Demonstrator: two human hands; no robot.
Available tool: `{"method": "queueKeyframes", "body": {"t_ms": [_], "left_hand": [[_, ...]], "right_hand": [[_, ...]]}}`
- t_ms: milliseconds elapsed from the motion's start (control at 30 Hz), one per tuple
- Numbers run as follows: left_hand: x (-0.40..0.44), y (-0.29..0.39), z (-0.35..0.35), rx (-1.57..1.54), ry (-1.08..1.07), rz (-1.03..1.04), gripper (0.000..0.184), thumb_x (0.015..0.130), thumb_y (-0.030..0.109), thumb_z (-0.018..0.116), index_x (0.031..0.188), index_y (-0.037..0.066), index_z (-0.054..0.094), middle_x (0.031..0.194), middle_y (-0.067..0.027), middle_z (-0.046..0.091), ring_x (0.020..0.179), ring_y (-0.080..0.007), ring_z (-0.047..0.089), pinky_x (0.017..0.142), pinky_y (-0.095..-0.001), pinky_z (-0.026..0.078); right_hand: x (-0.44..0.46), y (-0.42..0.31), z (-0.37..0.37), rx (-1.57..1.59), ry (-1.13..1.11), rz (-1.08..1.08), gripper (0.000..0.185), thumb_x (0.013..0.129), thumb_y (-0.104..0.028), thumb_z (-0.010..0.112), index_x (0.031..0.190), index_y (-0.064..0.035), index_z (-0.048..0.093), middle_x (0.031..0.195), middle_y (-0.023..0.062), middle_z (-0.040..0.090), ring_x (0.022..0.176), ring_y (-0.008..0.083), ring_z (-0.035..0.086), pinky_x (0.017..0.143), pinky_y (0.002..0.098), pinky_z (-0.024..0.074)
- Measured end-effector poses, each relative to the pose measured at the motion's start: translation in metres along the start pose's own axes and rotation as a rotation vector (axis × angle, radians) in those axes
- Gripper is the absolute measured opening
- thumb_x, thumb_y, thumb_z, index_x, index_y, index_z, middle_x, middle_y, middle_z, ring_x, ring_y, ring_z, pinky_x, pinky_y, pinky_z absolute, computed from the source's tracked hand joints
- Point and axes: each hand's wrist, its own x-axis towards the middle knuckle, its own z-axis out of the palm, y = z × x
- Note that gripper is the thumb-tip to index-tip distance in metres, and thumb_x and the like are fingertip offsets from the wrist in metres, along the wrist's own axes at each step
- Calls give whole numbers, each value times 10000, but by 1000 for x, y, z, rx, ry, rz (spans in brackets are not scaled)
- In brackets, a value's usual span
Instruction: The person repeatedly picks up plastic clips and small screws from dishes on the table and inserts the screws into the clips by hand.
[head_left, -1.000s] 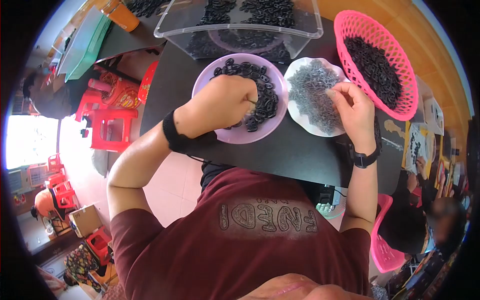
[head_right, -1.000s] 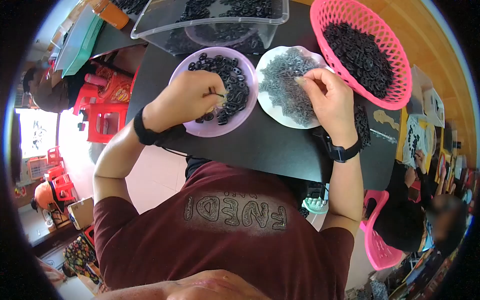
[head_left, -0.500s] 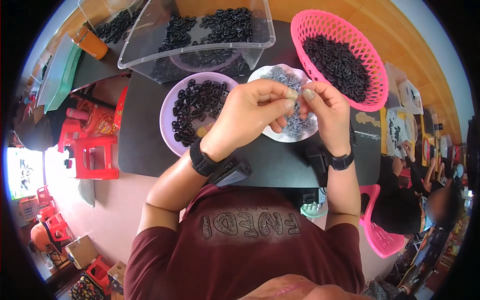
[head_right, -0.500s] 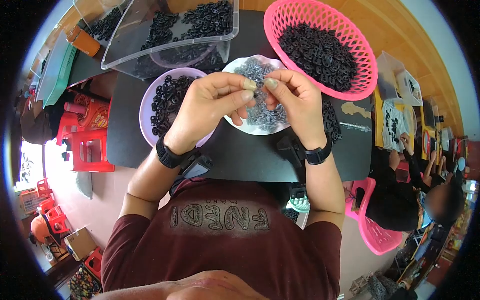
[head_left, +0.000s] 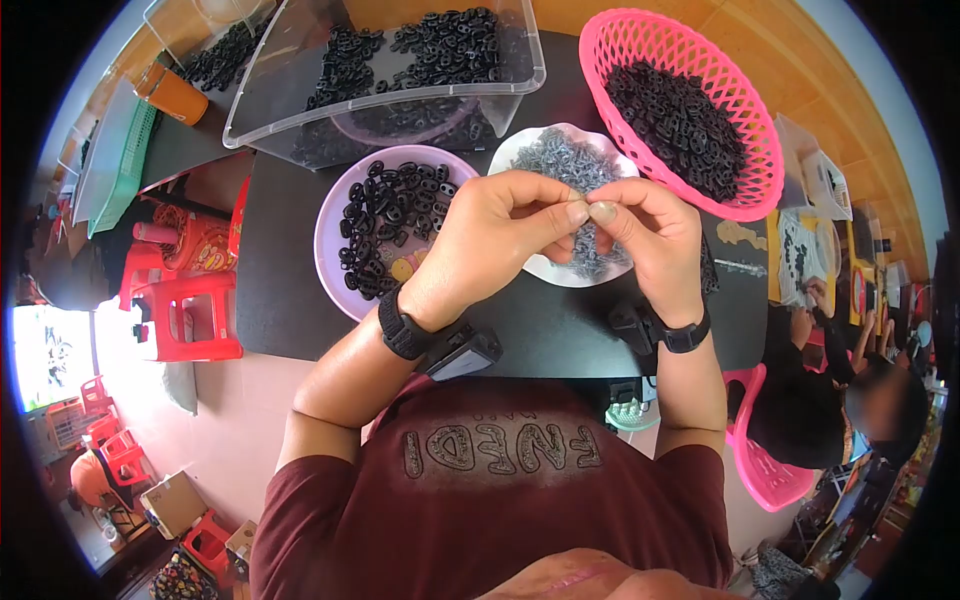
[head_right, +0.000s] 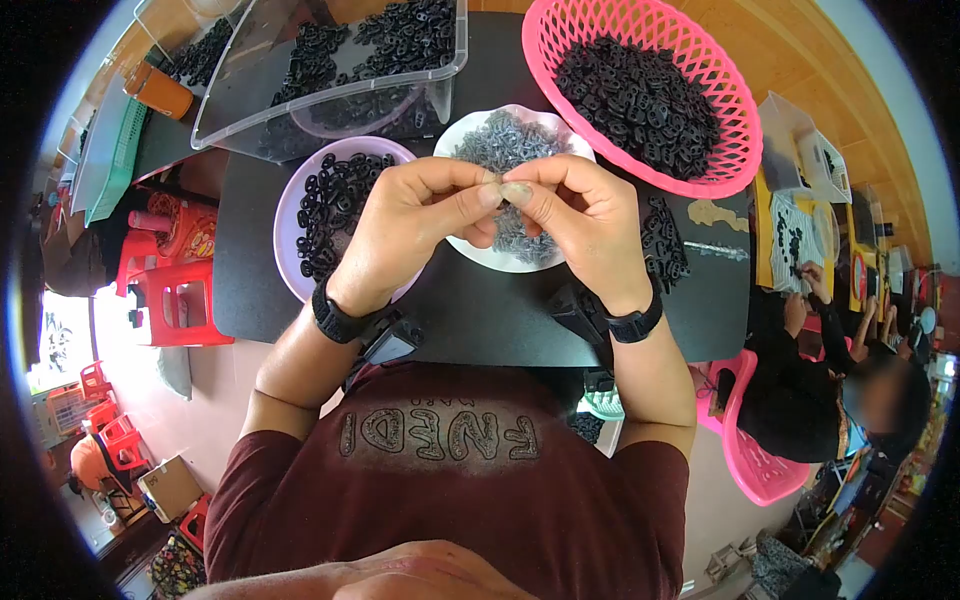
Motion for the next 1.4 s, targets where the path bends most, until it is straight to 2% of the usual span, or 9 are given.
{"method": "queueKeyframes", "body": {"t_ms": [333,500,633,833,1000,1133,1200,1333,1400], "left_hand": [[-1,-4,1,37,106,29,171,931,112,652,992,-47,668,798,-60,672,711,-114,653,657,-235,532],[-2,-8,7,227,176,244,129,887,82,677,944,-33,690,798,-67,677,681,-117,650,629,-247,520],[-1,-11,10,374,232,418,108,848,73,695,906,-16,708,800,-99,679,651,-147,652,607,-264,516],[-1,-10,6,163,195,134,148,877,104,687,941,-28,700,793,-69,693,659,-100,647,604,-249,512],[2,-12,3,48,170,92,175,905,123,672,982,-34,688,799,-53,696,682,-92,657,624,-238,524],[2,-14,1,35,102,97,200,922,134,662,1012,-44,675,812,-60,697,707,-103,668,656,-239,538],[2,-14,0,25,75,78,195,922,122,660,1018,-48,671,823,-65,697,716,-106,669,662,-240,539],[1,-11,5,-10,96,106,161,917,54,650,1038,-52,653,861,-71,693,736,-116,667,677,-240,541],[2,-13,4,-55,102,142,158,911,30,650,1048,-49,646,877,-74,690,741,-120,665,682,-241,544]], "right_hand": [[2,2,5,-399,-26,-277,130,927,-55,645,1031,20,663,864,22,628,723,85,586,632,213,483],[-1,4,5,-197,1,-6,165,962,-154,628,1023,0,625,786,8,595,680,72,561,611,207,461],[0,3,5,-219,-22,9,171,984,-178,599,987,-7,612,749,-4,575,661,65,549,598,205,448],[2,6,6,-413,-22,-210,117,973,-105,588,991,9,608,844,29,583,664,66,553,609,210,454],[5,2,10,-468,115,-346,139,851,20,662,984,-21,660,871,77,654,765,188,628,682,281,499],[3,2,9,-392,57,-357,170,834,22,685,997,-21,668,894,84,655,769,191,634,691,288,502],[3,7,0,-514,-36,-425,147,900,8,645,1046,19,634,949,56,620,796,111,616,688,221,499],[-2,4,3,-416,44,-268,132,903,-15,660,1025,24,626,937,51,618,763,105,612,668,222,494],[-4,3,5,-140,83,-215,121,917,-32,654,1018,24,617,923,53,618,728,104,609,648,226,493]]}}
